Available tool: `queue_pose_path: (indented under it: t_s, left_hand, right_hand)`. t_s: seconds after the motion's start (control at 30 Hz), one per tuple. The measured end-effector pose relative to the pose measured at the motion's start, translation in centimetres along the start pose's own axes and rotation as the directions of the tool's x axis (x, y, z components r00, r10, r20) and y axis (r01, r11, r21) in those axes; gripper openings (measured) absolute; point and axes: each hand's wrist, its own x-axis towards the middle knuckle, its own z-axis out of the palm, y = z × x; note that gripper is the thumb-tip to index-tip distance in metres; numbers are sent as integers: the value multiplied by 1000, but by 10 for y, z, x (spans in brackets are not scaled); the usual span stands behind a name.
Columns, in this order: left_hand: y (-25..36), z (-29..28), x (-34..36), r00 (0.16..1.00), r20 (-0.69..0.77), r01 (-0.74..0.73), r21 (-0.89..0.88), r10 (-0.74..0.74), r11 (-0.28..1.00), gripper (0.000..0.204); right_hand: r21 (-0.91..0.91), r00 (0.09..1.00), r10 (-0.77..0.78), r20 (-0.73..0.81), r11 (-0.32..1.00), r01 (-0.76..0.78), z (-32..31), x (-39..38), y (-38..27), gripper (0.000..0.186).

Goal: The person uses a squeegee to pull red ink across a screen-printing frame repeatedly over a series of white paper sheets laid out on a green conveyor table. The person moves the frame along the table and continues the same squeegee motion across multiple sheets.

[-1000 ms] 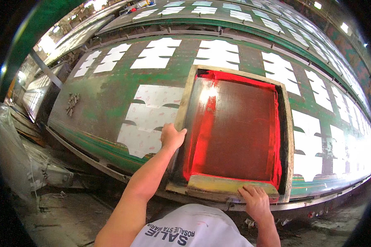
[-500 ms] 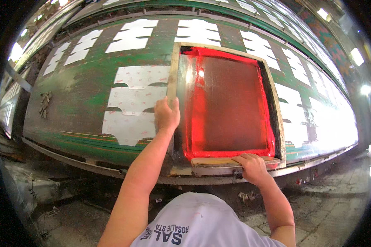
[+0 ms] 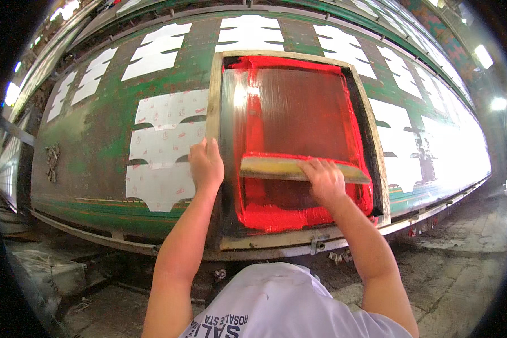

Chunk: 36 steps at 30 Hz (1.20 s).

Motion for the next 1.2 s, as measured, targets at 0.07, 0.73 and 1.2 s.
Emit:
queue_pose_path:
  t_s: [0.07,0.73,1.2]
  left_hand:
    - [1,1,1,1000,5,21,37,-21,999,56]
    - [11,12,-2,995,-101,8,192,12,981,39]
    - [14,14,1,994,-107,2,243,25,970,44]
  right_hand:
    - [-1,1000,13,27,1000,-13,9,46,29,43]
    - [-11,996,82,44,997,-81,52,347,220,51]
    - [3,955,-39,293,999,40,26,336,233,37]
